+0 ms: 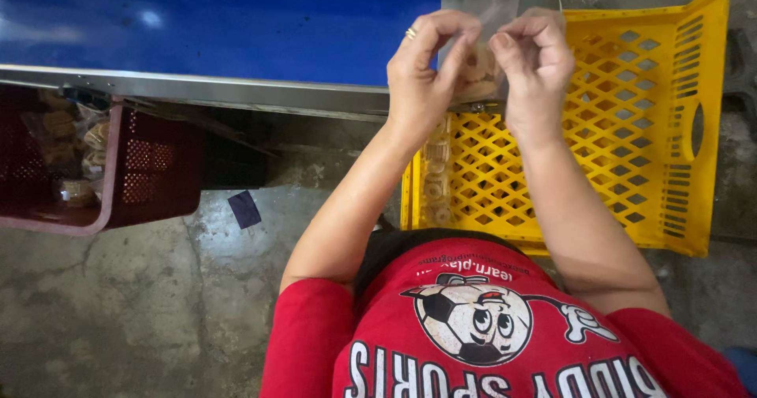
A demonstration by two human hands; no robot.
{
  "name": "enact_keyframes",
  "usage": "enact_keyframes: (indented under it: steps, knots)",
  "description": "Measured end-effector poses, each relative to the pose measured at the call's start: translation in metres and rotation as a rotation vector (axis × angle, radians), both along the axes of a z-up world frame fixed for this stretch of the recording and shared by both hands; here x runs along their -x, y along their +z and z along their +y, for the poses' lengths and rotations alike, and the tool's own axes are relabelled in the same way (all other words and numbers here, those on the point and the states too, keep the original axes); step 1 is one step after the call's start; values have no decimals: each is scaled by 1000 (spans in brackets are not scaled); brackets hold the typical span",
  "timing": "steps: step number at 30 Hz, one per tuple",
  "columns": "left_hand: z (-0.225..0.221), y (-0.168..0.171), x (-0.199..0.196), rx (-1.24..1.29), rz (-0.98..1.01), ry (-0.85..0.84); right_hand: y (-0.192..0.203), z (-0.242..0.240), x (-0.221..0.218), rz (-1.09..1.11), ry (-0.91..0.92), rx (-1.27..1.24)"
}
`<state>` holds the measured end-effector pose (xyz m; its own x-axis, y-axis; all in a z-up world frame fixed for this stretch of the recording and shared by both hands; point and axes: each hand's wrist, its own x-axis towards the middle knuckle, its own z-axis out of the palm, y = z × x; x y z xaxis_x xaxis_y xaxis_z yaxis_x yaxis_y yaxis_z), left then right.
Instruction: The person places stacks of ring-shaped cookies into plastic bags by hand at a workstation next to a conveyor belt.
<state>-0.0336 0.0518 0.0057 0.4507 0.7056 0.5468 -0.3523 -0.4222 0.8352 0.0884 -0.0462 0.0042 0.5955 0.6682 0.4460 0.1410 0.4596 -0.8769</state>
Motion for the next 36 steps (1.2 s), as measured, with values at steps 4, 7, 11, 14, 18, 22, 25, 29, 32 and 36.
enact_keyframes:
  steps: [4,7,11,14,18,22,25,29,32,36]
  knots:
    - [1,-3,2,51,-27,34,2,-12,-12,78,56,211]
    - [4,-6,6,-4,-3,-22,5,-18,-16,-54,75,281]
    - [8,-6,12,-85,48,4,7,-17,-14,-221,-38,360]
    - [10,-5,19,-111,132,-10,1,-15,-9,-207,-39,291]
    - [5,-1,28,-171,196,-20,-8,-11,-5,-217,-115,208]
    - [-4,-5,20,-129,195,31,-16,-6,-4,-290,-177,90]
    - [-8,-7,14,-120,193,89,-19,-2,-3,-239,-210,60]
    - [-9,-11,12,-175,186,137,-14,-3,-4,-357,-223,172]
    - [-10,-13,16,-137,65,61,-4,-5,-3,-246,-137,185]
    - [1,-10,18,-128,46,11,17,0,-4,-109,98,18]
